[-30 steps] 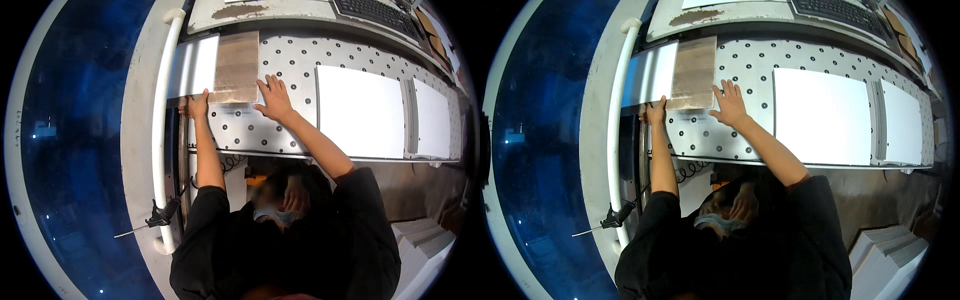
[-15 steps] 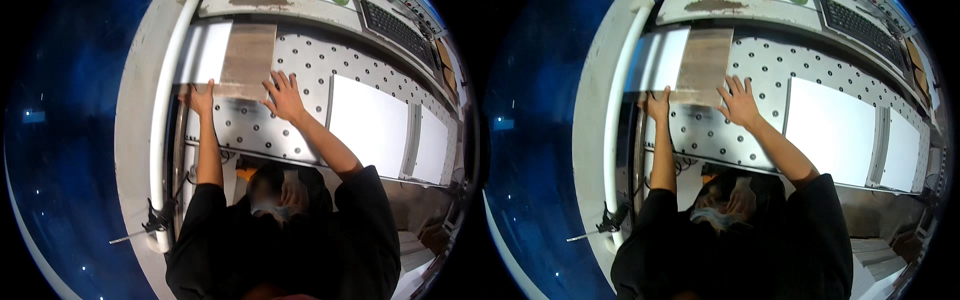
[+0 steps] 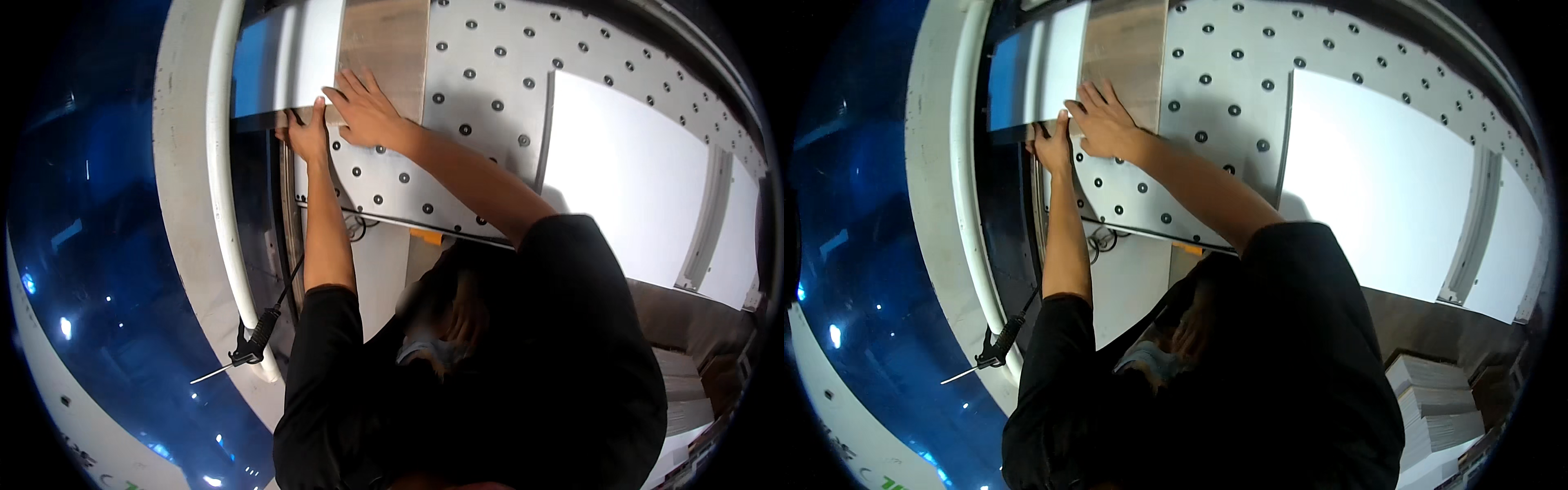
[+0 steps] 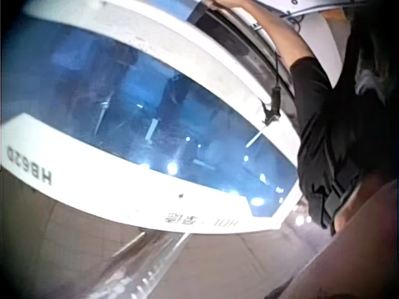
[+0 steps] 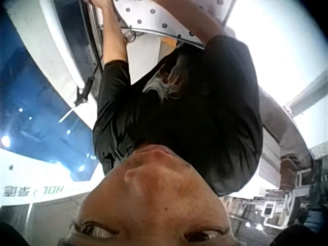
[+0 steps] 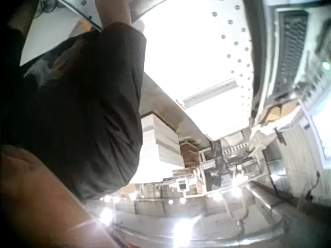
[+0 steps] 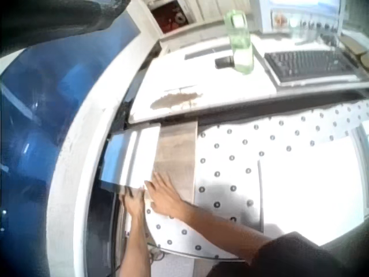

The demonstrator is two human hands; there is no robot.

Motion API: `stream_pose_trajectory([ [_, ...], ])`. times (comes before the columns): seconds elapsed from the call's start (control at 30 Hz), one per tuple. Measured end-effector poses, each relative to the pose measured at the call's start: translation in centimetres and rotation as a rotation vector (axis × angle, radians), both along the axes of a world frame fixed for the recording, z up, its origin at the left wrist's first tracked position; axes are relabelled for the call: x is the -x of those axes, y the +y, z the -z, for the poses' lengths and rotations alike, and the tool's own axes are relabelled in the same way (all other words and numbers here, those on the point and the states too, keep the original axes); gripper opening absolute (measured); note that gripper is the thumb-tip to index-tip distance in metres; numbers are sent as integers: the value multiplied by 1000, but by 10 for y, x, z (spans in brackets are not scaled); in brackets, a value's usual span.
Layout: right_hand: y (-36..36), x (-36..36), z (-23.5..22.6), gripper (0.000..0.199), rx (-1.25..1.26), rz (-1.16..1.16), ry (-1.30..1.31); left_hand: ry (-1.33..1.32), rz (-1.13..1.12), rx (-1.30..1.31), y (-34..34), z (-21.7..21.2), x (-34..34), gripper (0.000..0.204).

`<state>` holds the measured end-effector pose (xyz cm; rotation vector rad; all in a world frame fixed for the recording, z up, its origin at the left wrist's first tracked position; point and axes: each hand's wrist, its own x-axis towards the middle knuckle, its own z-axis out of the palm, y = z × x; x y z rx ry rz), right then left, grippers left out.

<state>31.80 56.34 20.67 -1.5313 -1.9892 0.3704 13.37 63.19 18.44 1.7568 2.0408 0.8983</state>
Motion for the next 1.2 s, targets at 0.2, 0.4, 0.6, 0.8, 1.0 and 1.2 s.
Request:
stream_pose_trajectory([
  [0.2,5,-7,-2,74,22,-6,-44,-11,36,-10,-3,-5,-12,109],
  [0.4,7,-6,-6,72,49,-13,-67,15,28,-10,-2,-6,-10,111],
  [0.6,10,-5,-3,68,19,-1,-59,20,13,5,-1,-7,-12,113],
  [0.8,8,-2,-3,67,-21,-6,-1,48,-24,14,-2,-8,-11,113],
  [1.0,9,-3,5,66,-91,9,19,95,-19,-55,-3,-7,-17,113],
  [1.2,7,6,8,67,-142,-31,60,175,-66,-28,-10,-4,-6,113],
])
